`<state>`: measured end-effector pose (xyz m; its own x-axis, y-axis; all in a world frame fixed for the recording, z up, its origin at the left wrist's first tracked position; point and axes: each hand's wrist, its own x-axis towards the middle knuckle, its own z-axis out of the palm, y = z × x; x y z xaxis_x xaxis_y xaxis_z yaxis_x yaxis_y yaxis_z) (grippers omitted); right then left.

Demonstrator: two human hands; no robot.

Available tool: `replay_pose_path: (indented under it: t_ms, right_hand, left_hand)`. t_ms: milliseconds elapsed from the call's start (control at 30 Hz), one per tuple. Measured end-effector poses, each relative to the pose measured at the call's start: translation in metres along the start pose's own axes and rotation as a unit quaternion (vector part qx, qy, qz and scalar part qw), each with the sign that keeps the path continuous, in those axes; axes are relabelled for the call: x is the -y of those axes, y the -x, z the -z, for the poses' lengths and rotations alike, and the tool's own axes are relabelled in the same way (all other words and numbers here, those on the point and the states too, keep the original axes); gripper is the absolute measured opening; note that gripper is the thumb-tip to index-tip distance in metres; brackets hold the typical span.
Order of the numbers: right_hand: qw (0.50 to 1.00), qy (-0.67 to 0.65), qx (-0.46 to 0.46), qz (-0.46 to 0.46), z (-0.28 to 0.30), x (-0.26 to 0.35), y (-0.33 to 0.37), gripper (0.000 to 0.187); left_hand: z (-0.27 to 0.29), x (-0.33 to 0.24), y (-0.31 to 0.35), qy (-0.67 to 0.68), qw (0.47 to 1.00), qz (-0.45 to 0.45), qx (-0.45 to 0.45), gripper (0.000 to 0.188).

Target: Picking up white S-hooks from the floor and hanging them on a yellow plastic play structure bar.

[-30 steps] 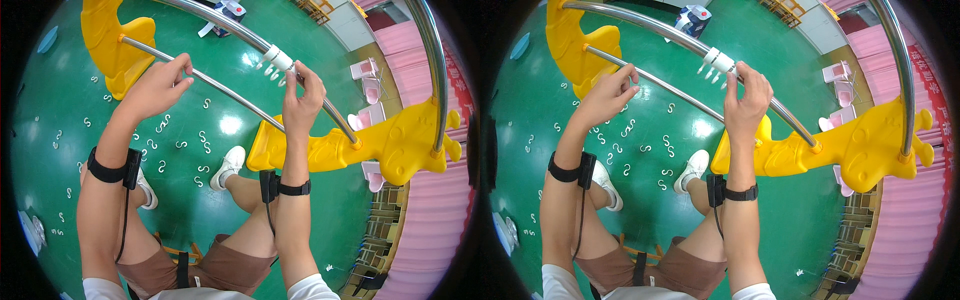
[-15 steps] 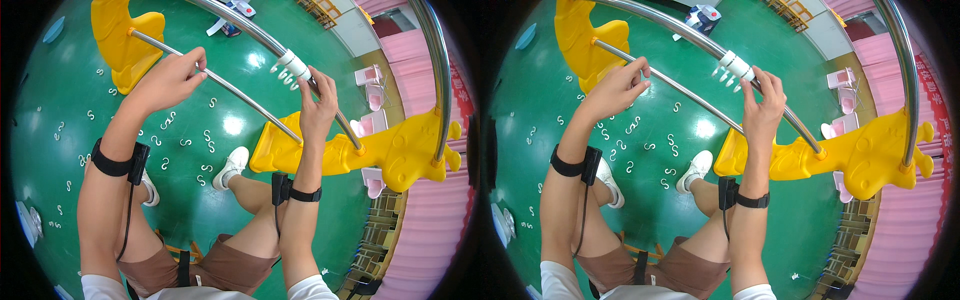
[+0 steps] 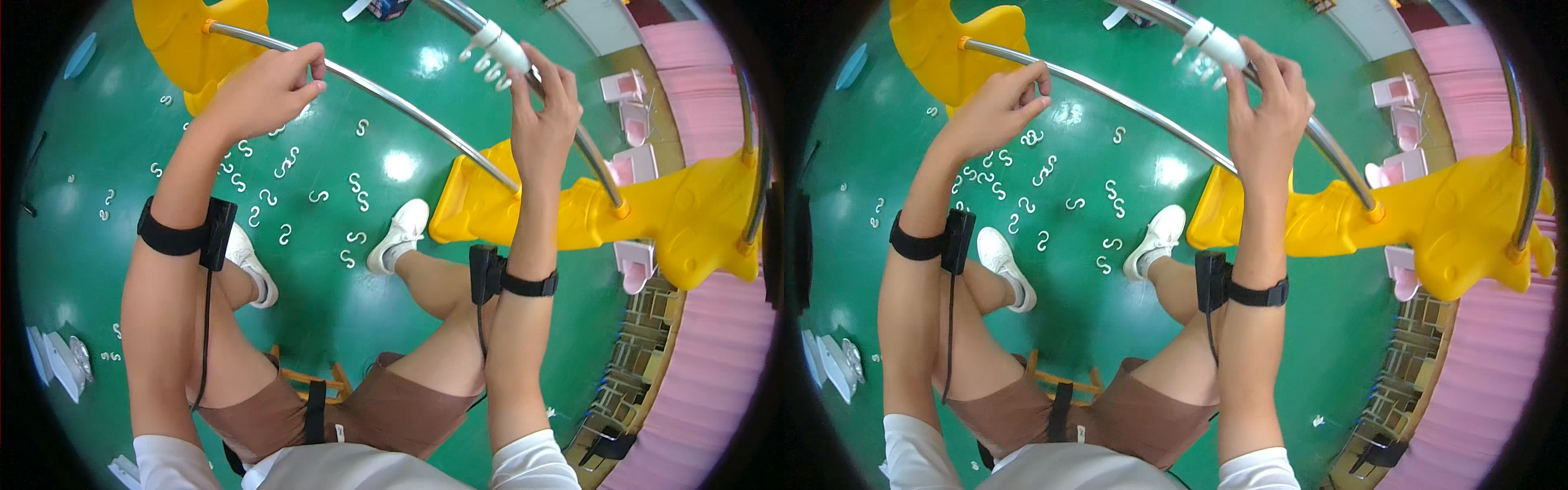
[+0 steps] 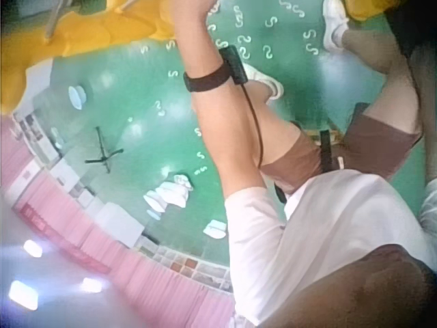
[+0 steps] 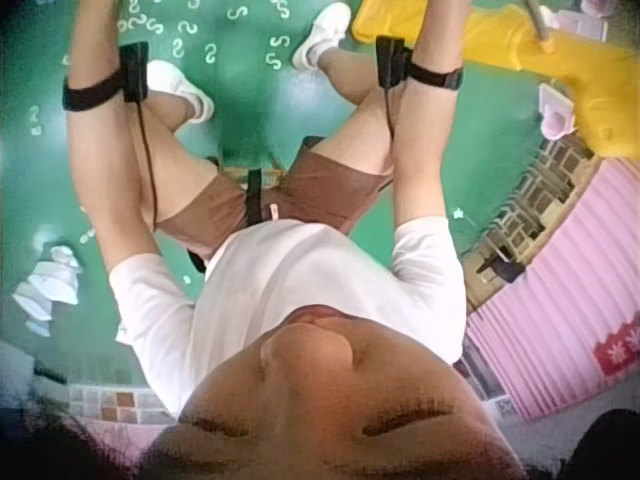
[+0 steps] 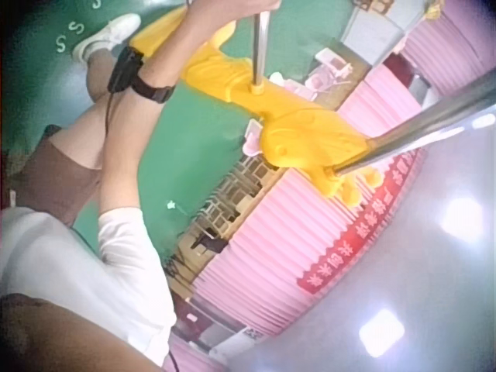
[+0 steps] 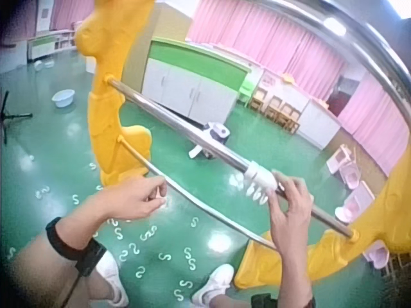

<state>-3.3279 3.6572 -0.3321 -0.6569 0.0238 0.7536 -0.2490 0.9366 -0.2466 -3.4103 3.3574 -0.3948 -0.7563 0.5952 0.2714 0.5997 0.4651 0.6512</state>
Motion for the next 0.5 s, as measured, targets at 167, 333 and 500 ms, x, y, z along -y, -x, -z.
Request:
replay_pose_path:
  t_ms: [167,333,500]
  right_hand:
    - [0.998,0.049,0.023,0.022,0.007,0.014,0.002,0.029]
    - [0.993,0.107,0.021,0.041,0.007,0.019,0.020,0.052]
    - [0.989,-0.067,0.013,0.131,-0.007,0.042,0.067,0.029]
  left_hand:
    - [-0.006,0.021,0.009,-0.052,0.995,0.041,0.080,0.014]
    - [-0.040,0.068,0.046,-0.095,0.975,0.086,0.184,0.023]
    - [-0.099,0.092,0.087,-0.048,0.888,0.275,0.366,0.026]
